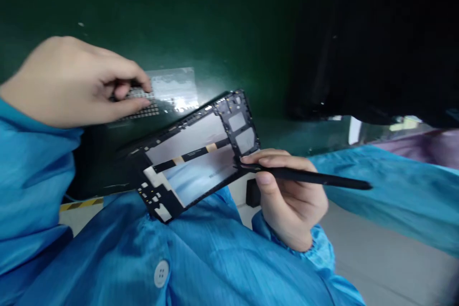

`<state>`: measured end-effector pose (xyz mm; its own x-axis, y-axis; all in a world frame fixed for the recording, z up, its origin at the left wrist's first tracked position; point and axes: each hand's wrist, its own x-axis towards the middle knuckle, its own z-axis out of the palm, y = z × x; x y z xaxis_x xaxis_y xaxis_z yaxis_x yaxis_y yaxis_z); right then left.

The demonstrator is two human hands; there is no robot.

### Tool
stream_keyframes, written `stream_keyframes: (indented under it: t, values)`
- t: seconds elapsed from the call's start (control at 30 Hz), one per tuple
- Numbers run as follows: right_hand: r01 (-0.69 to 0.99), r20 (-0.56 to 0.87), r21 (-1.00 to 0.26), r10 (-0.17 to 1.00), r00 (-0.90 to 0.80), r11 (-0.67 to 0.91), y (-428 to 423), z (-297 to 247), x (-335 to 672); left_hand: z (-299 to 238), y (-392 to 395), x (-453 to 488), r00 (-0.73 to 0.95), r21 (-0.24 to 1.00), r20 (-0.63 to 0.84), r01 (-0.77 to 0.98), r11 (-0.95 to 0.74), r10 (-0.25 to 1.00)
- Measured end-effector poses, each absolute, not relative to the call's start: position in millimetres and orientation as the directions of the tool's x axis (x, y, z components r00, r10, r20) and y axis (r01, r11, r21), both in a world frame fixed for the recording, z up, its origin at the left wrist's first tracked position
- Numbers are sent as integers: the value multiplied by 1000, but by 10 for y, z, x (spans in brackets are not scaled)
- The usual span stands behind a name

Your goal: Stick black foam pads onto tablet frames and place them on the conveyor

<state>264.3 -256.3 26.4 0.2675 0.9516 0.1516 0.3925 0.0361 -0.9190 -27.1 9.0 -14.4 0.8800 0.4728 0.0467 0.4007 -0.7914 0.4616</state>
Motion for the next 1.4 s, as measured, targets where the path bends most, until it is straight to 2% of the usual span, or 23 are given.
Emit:
stream_keyframes:
  t: [0.07, 0.13, 0.3, 0.4, 0.6, 0.87, 1.1, 1.27, 1.4]
  values:
    - [281, 100, -958, 987, 124, 62, -2309, 304, 2521, -63, 36, -162, 833, 451, 13, 488, -747, 553]
    - [237, 62, -969, 998, -21, 65, -2063, 286, 2388, -36, 3, -102, 821, 442, -8, 514, -735, 570]
    - [315, 70, -941, 984, -166, 120, -1767, 99, 2165, -70, -15, -92, 801, 426, -30, 551, -718, 597]
    - [344, 128, -921, 975, -181, 185, -1756, 35, 2129, -65, -13, -81, 805, 416, -67, 560, -716, 590]
    - [342, 130, -921, 976, -177, 184, -1753, 30, 2106, -9, -26, -1, 747, 321, -233, 663, -676, 622]
    - [358, 145, -911, 973, -182, 203, -1742, 6, 2097, 12, -15, 26, 743, 321, -254, 669, -670, 619]
    - [362, 150, -912, 977, -150, 195, -1751, -7, 2099, -38, -18, -5, 792, 362, -148, 601, -713, 593]
    - [353, 136, -917, 978, -160, 186, -1762, -9, 2097, -1, -33, 15, 753, 335, -236, 657, -675, 615]
    - [382, 172, -901, 978, -122, 206, -1783, -45, 2085, 30, -37, 42, 761, 315, -219, 647, -694, 610]
